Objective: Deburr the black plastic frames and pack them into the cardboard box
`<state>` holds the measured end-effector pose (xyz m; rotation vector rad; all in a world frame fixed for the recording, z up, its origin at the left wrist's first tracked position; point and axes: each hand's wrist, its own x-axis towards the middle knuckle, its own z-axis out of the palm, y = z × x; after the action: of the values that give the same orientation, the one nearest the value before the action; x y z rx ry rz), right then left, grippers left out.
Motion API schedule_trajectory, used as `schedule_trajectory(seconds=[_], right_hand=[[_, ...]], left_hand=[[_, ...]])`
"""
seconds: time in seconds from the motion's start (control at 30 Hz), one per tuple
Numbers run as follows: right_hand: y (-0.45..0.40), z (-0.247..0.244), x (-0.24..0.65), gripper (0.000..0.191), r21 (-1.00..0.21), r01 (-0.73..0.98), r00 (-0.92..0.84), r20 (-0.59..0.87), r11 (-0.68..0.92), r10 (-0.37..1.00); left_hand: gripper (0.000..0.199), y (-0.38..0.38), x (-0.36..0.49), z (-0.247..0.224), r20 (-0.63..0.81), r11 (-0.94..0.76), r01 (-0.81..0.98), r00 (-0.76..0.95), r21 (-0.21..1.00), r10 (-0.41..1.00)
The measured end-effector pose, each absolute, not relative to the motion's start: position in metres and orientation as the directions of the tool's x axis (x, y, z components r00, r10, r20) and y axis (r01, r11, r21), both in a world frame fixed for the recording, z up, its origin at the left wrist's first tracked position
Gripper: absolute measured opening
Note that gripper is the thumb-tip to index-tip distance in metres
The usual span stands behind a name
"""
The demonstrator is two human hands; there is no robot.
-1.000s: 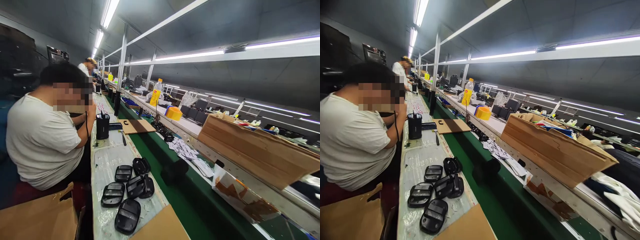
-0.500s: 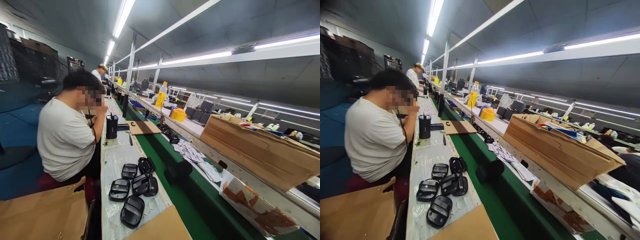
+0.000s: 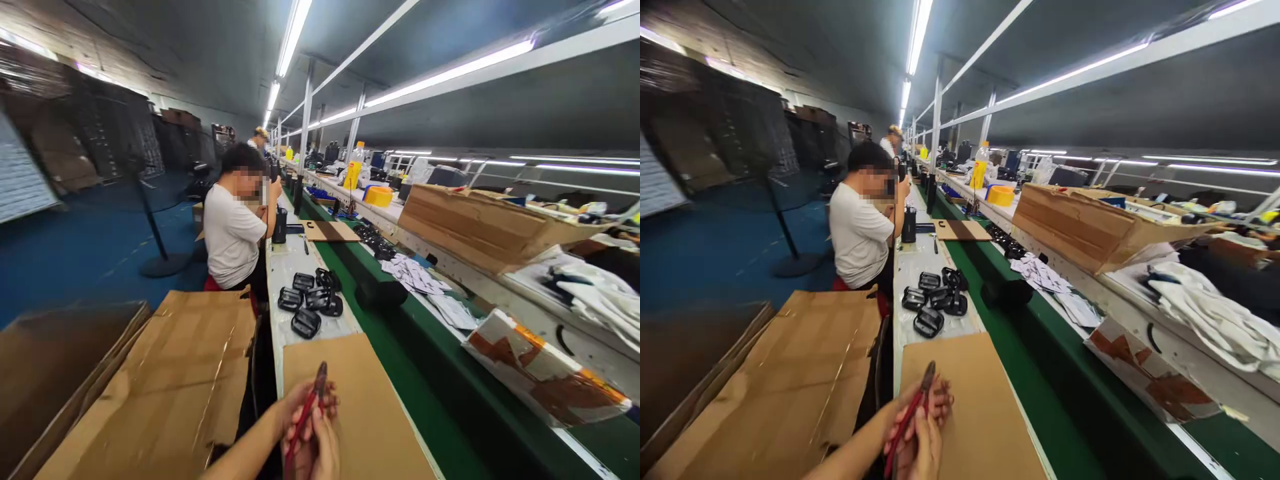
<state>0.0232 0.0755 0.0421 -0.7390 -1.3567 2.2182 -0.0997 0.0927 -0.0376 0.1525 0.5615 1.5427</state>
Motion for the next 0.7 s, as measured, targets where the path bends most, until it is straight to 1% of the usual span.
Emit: schedule_trajectory(seconds=[0.07,0.1,0.13,0.17,0.2,0.23,0.27,0.3,0.33,0.43,0.5,0.53,0.6,0.7], right_hand=[[0.045,0.032,0.028,0.060,-0.755,-0.130,-0.808,-0.294,-0.642,0.510],[0.030,0.027,0.033,0.059,-0.688,-0.114,-0.832,-0.328,-0.717,0.447],[0.017,0.024,0.038,0.057,-0.642,-0.075,-0.854,-0.354,-0.763,0.382],[0.005,0.021,0.045,0.054,-0.613,-0.027,-0.870,-0.374,-0.789,0.321],[-0.004,0.018,0.053,0.052,-0.597,0.019,-0.881,-0.390,-0.802,0.268],[-0.012,0.014,0.060,0.050,-0.585,0.059,-0.886,-0.404,-0.809,0.228],[-0.017,0.009,0.066,0.049,-0.577,0.094,-0.885,-0.421,-0.811,0.197],[-0.022,0.003,0.070,0.047,-0.573,0.127,-0.879,-0.443,-0.810,0.175],[-0.026,-0.005,0.073,0.047,-0.567,0.167,-0.868,-0.472,-0.807,0.152],[-0.037,-0.031,0.073,0.050,-0.553,0.277,-0.818,-0.565,-0.786,0.109],[-0.045,-0.047,0.070,0.050,-0.542,0.318,-0.796,-0.598,-0.778,0.092],[-0.048,-0.054,0.068,0.049,-0.537,0.325,-0.791,-0.606,-0.779,0.087],[-0.054,-0.063,0.064,0.047,-0.528,0.325,-0.784,-0.614,-0.785,0.089],[-0.058,-0.072,0.059,0.045,-0.519,0.324,-0.774,-0.626,-0.791,0.094]], left_hand=[[0.036,0.082,-0.104,-0.038,-0.197,-0.038,-0.926,-0.120,0.376,0.973],[0.035,0.070,-0.106,-0.037,-0.199,-0.092,-0.926,-0.174,0.365,0.964],[0.035,0.053,-0.107,-0.035,-0.218,-0.146,-0.911,-0.244,0.386,0.945],[0.035,0.032,-0.108,-0.034,-0.261,-0.178,-0.879,-0.315,0.442,0.912],[0.036,0.006,-0.108,-0.034,-0.315,-0.186,-0.820,-0.403,0.541,0.859],[0.037,-0.023,-0.108,-0.035,-0.373,-0.152,-0.729,-0.504,0.667,0.779],[0.038,-0.054,-0.107,-0.037,-0.411,-0.073,-0.606,-0.618,0.792,0.670],[0.038,-0.087,-0.105,-0.040,-0.421,0.031,-0.487,-0.719,0.873,0.553],[0.037,-0.121,-0.103,-0.044,-0.420,0.113,-0.416,-0.790,0.902,0.447],[0.033,-0.214,-0.100,-0.059,-0.393,0.294,-0.330,-0.901,0.897,0.185],[0.031,-0.262,-0.100,-0.067,-0.343,0.427,-0.286,-0.938,0.858,0.060],[0.031,-0.280,-0.101,-0.070,-0.315,0.489,-0.264,-0.949,0.831,0.023],[0.029,-0.302,-0.104,-0.077,-0.269,0.593,-0.216,-0.963,0.776,0.001],[0.033,-0.297,-0.110,-0.089,-0.212,0.686,-0.104,-0.974,0.720,0.074]])
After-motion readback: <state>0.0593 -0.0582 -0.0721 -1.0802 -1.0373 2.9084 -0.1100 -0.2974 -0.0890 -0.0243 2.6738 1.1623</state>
